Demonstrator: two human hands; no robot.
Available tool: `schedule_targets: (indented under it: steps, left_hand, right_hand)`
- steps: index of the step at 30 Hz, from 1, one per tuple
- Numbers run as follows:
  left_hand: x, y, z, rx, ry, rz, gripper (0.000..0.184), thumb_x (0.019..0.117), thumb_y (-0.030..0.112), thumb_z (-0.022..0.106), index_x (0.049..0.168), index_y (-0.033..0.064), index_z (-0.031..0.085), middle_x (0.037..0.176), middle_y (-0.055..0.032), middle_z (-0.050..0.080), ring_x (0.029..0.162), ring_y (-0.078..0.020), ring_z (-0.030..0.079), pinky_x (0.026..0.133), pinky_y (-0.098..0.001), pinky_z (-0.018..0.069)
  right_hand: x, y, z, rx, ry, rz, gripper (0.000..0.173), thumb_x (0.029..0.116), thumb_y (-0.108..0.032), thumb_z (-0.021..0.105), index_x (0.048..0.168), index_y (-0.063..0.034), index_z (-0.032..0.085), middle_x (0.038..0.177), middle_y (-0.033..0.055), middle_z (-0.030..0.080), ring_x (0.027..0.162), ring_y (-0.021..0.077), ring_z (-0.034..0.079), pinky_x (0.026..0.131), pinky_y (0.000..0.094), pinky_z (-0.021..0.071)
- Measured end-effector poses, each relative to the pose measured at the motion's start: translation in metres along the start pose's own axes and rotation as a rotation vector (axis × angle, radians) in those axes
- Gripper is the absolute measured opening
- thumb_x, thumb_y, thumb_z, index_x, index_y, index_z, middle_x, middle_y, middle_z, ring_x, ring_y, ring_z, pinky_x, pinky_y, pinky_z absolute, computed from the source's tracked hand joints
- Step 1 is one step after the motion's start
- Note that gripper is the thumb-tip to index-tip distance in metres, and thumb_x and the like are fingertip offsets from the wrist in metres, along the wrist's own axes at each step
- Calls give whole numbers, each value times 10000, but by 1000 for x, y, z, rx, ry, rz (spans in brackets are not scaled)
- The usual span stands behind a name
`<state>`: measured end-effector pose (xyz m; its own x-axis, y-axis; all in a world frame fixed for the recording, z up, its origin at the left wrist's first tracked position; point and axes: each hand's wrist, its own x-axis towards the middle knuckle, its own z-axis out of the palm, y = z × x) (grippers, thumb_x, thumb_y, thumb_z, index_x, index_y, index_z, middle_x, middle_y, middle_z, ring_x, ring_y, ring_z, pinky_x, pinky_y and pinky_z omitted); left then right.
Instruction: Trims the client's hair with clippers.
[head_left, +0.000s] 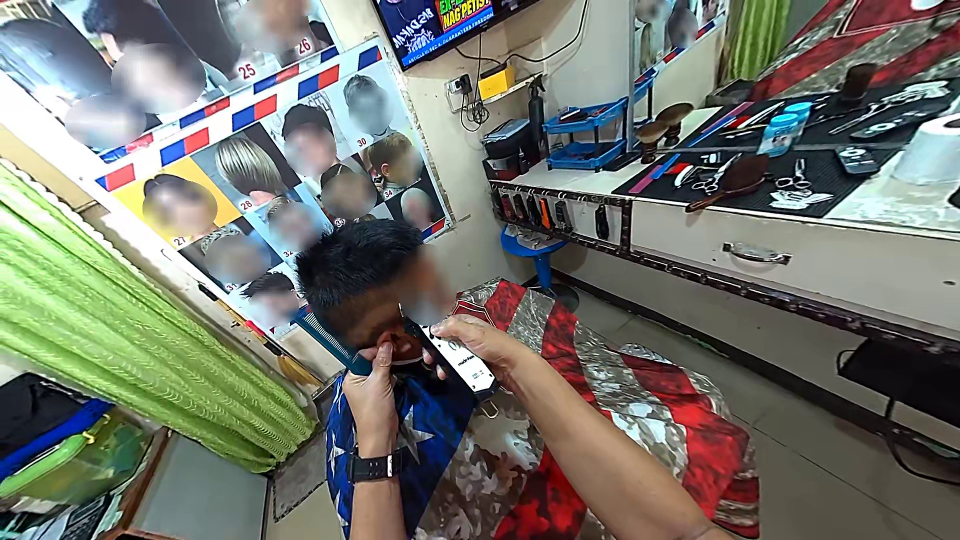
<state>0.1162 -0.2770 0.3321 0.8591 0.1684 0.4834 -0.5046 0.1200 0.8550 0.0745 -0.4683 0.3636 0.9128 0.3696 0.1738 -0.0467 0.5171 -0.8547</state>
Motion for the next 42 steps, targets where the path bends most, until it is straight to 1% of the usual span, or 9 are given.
schedule_targets:
  steps: [8, 15, 22, 27, 31, 33, 35, 37, 42]
  left_hand:
    - [0, 0, -1, -6, -11, 0, 73, 952, 26, 696, 886, -6, 689, 719, -50, 683, 508, -54, 518, 463, -204, 429]
    - [0, 1, -2, -23, -24, -1, 70, 951, 30, 698, 899, -17, 689, 763, -81, 710, 559, -76, 581, 489, -210, 462]
    - [1, 0, -2, -23, -22, -8, 76, 947, 27, 702, 880, -7, 685, 712, -51, 674, 506, -56, 515, 452, -205, 420]
    - [1, -1, -3, -36, -32, 4, 77, 951, 34, 701, 890, -12, 691, 759, -75, 713, 563, -75, 597, 487, -214, 476]
    - [3, 0, -5, -43, -28, -2, 85, 944, 35, 708, 872, -7, 690, 723, -60, 689, 533, -68, 561, 474, -211, 457]
    - [3, 2, -5, -41, -39, -16, 86, 941, 42, 714, 891, -21, 687, 754, -85, 707, 571, -96, 595, 508, -246, 492]
    - [3, 4, -3, -18, -40, -28, 95, 925, 59, 732, 925, -22, 683, 794, -93, 719, 676, -146, 679, 621, -323, 592]
    - [0, 6, -4, 19, -20, -47, 120, 907, 85, 756, 932, -14, 692, 807, -85, 724, 738, -159, 703, 702, -361, 615]
    - [0, 18, -16, 27, -28, -40, 110, 936, 84, 725, 922, -22, 699, 745, -39, 678, 670, -73, 632, 671, -280, 560]
  right_hand:
    - [1, 1, 2, -12, -13, -21, 249, 1086, -187, 382, 1052, -47, 586, 831, 77, 717, 662, 135, 706, 615, 245, 605]
    - [2, 2, 6, -15, -12, -25, 246, 1090, -188, 374, 1064, -48, 575, 834, 75, 715, 659, 130, 704, 613, 241, 604]
    - [4, 2, 10, -4, 1, -42, 251, 1094, -182, 373, 1063, -36, 575, 839, 86, 714, 659, 137, 707, 613, 245, 608]
    - [3, 0, 15, -32, 9, -14, 235, 1094, -172, 379, 1084, -34, 569, 837, 79, 705, 661, 135, 701, 617, 247, 605]
    - [6, 2, 17, -31, 7, -42, 262, 1098, -177, 368, 1071, -29, 583, 834, 85, 715, 654, 137, 703, 607, 246, 606]
    - [6, 4, 17, -90, 19, -43, 281, 1091, -180, 361, 1088, -31, 599, 842, 69, 714, 664, 131, 694, 617, 254, 601]
    - [7, 8, 13, -110, 59, -70, 303, 1078, -190, 369, 1116, -27, 622, 869, 69, 718, 697, 144, 696, 636, 287, 609]
    - [9, 13, 12, -141, 82, -88, 323, 1060, -211, 369, 1100, -53, 647, 866, 53, 718, 697, 139, 688, 621, 295, 607]
    - [17, 18, 17, -201, -20, -51, 353, 1015, -268, 336, 1023, -199, 682, 865, -37, 740, 688, 53, 687, 590, 221, 591]
